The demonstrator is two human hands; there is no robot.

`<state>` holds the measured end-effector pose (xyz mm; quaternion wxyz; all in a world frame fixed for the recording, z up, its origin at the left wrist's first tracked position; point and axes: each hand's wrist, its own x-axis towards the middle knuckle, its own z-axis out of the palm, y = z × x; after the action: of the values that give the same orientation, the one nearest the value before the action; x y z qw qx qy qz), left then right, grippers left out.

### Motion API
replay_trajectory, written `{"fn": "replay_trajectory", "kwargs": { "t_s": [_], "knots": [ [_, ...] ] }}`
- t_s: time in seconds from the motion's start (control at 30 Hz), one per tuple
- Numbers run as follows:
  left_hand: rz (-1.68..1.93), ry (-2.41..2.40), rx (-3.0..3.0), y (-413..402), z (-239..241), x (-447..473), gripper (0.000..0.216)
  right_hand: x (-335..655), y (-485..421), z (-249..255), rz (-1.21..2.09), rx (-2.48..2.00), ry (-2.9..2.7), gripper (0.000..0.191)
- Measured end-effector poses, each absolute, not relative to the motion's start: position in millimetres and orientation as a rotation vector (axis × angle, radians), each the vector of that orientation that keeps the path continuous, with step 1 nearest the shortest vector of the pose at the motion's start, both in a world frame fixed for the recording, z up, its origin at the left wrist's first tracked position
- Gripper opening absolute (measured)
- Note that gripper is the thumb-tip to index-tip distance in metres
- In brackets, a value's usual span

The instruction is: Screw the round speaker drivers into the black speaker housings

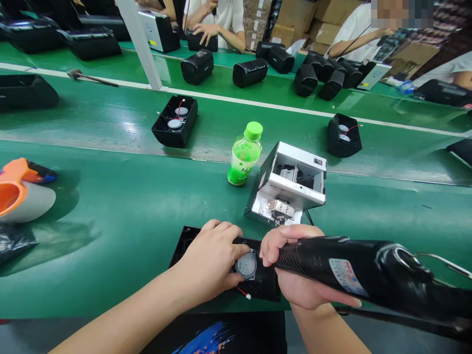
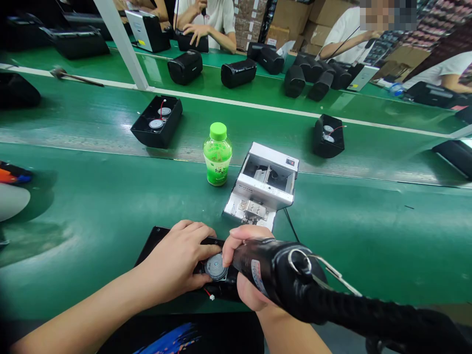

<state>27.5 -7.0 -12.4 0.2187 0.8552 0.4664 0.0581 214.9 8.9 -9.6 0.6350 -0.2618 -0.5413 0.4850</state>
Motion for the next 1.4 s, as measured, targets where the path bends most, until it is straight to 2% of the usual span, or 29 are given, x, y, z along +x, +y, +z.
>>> {"fn": "replay_trajectory", "kwargs": {
  "t_s": [0.23, 0.4, 0.5, 0.7, 0.87, 1.03, 1.13, 1.23, 1.4],
  "knots": [
    [0.179, 1.295, 2.385, -7.9, -14.3, 27.6, 0.038, 212.9, 6.1, -13.8, 1.062, -0.607, -1.224, 0.077],
    [0.174, 1.303, 2.379, -8.5, -13.1, 26.3, 0.040, 211.1, 1.7, -13.7, 0.989, -0.621, -1.215, 0.087],
    [0.167, 1.309, 2.368, -9.7, -11.9, 25.7, 0.045, 208.0, 2.0, -11.7, 0.924, -0.700, -1.193, 0.086],
    [0.244, 1.318, 2.339, -13.2, -16.8, 25.7, 0.048, 219.2, 7.4, 29.9, 0.982, -0.735, -1.171, 0.082],
    [0.316, 1.331, 2.315, -17.0, -20.9, 25.4, 0.048, 236.1, 26.7, 73.4, 0.849, -0.649, -1.137, 0.054],
    [0.331, 1.331, 2.296, -17.8, -19.7, 24.1, 0.048, 232.0, 61.1, 59.9, 0.748, -0.562, -1.414, 0.073],
    [0.326, 1.311, 2.291, -16.8, -19.3, 23.5, 0.048, 226.0, 69.5, 49.2, 0.765, -0.646, -1.386, 0.080],
    [0.327, 1.311, 2.297, -15.9, -19.0, 23.5, 0.049, 223.0, 71.2, 48.2, 0.762, -0.730, -1.275, 0.082],
    [0.318, 1.326, 2.307, -16.5, -18.6, 24.5, 0.050, 232.8, 54.9, 55.9, 0.971, -0.704, -1.199, 0.082]
  ]
}}
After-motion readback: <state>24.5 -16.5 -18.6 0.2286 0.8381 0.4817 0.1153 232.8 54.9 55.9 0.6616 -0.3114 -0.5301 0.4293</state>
